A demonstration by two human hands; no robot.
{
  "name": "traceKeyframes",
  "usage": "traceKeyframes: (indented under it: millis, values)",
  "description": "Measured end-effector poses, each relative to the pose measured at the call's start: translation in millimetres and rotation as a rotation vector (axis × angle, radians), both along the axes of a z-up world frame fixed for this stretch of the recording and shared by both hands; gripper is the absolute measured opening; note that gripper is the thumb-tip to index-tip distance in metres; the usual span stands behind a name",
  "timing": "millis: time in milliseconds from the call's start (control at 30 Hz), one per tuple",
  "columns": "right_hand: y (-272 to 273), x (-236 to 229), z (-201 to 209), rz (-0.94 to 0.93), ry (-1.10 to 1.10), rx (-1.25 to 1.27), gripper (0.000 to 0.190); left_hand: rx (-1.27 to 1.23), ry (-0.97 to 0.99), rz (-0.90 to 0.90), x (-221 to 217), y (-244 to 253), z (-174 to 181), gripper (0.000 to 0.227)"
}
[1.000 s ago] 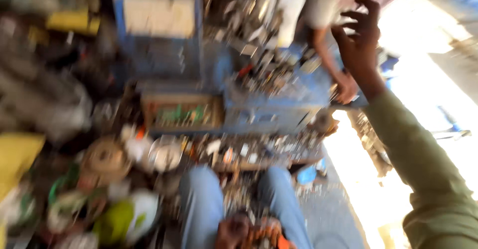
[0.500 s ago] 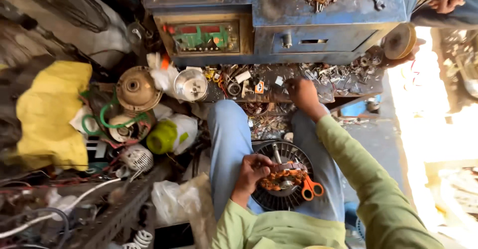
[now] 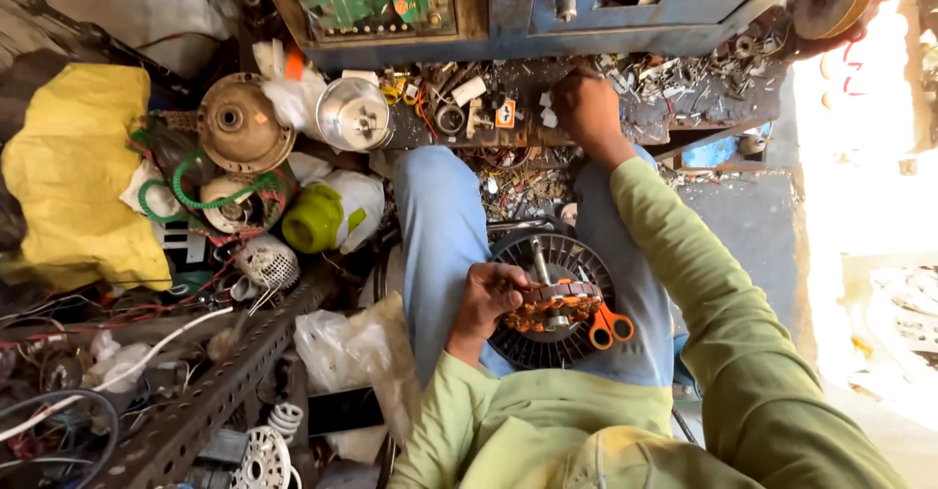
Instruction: The person sits with a ceiling-fan motor rotor on their lap and inserts copper wire coils into the slots around the rotor, pressing each coil into place by hand. They occasionally use orange-handled scissors to trim or adjust material and rotate the rotor to work around its circumference.
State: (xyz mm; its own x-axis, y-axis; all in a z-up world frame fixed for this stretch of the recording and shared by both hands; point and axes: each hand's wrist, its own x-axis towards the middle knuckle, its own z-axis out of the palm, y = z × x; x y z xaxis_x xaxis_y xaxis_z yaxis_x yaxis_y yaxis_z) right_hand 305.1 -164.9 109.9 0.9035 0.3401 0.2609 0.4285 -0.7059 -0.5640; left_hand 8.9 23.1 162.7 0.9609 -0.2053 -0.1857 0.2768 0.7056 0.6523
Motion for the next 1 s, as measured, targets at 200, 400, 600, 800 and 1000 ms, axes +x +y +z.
traceKeyframes:
  millis: [200, 400, 600, 800, 1000]
  values:
    - [-25, -16, 24, -0.119, 0.150, 0.389, 0.006, 0.061, -0.011, 0.022, 4, 4, 14, 0.026]
    - [-91, -228, 189, -0.366, 0.545, 0.733, 0.011, 0.642, -0.168, 0.354, -26, 3, 102, 0.025]
    - [-71, -371, 200, -0.174, 0.704, 0.828, 0.003, 0.894, -0.393, -0.012, -63, -32, 161, 0.029]
    - [-54, -379, 196, -0.215, 0.929, 0.993, 0.006, 0.938, -0.296, -0.057, -88, -56, 148, 0.015]
    - [-80, -344, 172, -0.155, 0.653, 0.472, 0.017, 0.769, -0.037, 0.115, -91, -45, 149, 0.017]
